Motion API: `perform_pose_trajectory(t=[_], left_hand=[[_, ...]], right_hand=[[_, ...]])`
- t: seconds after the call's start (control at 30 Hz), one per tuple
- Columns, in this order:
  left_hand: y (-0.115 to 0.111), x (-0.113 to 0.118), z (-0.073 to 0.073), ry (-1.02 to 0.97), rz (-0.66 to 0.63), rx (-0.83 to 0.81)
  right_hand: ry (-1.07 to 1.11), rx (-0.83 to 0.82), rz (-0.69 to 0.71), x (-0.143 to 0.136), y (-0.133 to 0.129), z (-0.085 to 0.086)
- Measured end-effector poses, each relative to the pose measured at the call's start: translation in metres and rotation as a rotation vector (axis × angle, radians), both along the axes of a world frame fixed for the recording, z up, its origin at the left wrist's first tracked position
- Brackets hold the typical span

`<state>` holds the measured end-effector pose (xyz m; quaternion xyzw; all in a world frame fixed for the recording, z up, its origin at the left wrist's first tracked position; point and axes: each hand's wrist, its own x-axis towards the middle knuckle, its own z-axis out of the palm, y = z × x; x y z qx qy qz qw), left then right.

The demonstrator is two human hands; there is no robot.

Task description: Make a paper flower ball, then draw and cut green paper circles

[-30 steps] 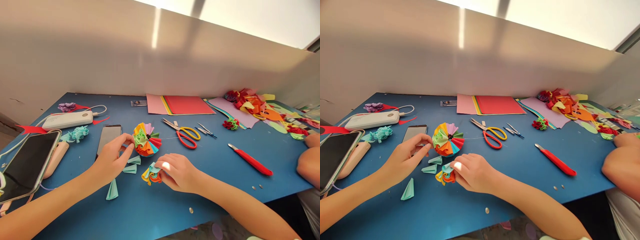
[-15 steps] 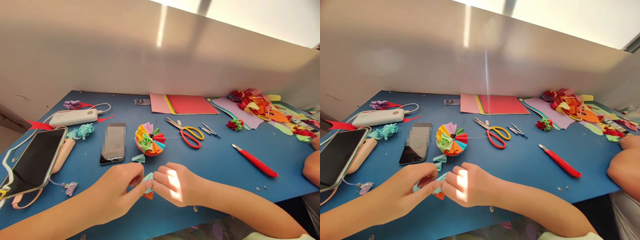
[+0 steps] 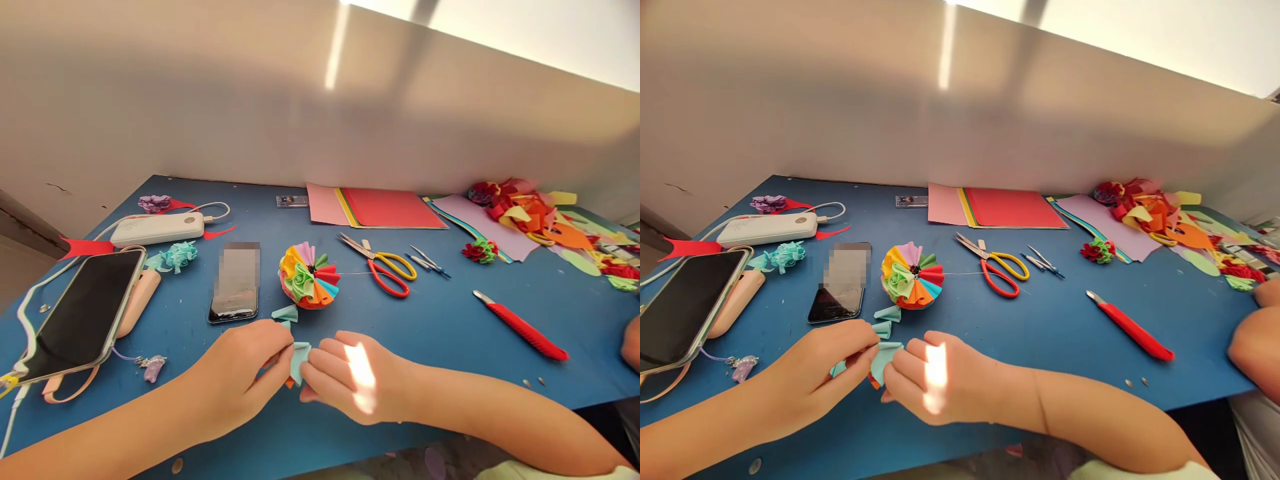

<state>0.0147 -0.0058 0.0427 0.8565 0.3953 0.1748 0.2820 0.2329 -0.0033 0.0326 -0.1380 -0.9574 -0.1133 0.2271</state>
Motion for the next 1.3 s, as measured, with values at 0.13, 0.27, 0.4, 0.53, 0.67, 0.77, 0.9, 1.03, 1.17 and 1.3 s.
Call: perform_pose_trajectory(t=[0.13, 0.27, 0.4, 0.53, 0.67, 0.77, 0.9, 1.03, 1.17, 1.3], left_hand=[[-0.001, -0.002, -0.008, -0.007, -0.11, 0.172], [-0.003, -0.002, -0.009, 0.019, -0.185, 0.218], [-0.005, 0.0, -0.008, -0.021, -0.128, 0.25], [-0.004, 0.002, -0.008, -0.062, -0.13, 0.338], [-0.003, 0.004, -0.007, -0.064, -0.186, 0.48], [-0.004, 0.004, -0.003, -0.017, -0.2, 0.468], [-0.007, 0.002, -0.002, -0.03, -0.2, 0.368], [-0.005, 0.0, -0.006, -0.099, -0.186, 0.371], [0.002, 0.002, -0.005, -0.133, -0.123, 0.361], [0.007, 0.003, -0.002, -0.151, -0.081, 0.363]], right_hand=[[0.181, -0.437, -0.053, 0.004, 0.013, -0.002], [0.175, -0.565, -0.001, 0.002, 0.024, -0.004], [0.08, -0.445, 0.013, -0.004, 0.023, -0.001], [0.032, -0.302, 0.009, -0.004, 0.018, -0.001], [0.107, -0.293, -0.006, -0.001, 0.016, -0.003], [0.085, -0.279, -0.015, -0.001, 0.014, -0.004], [0.02, -0.272, 0.023, -0.002, 0.012, -0.003], [0.152, -0.332, 0.1, 0.008, 0.026, 0.004], [0.383, -0.328, -0.079, 0.025, 0.061, 0.01], [0.271, -0.305, -0.16, 0.028, 0.087, 0.008]])
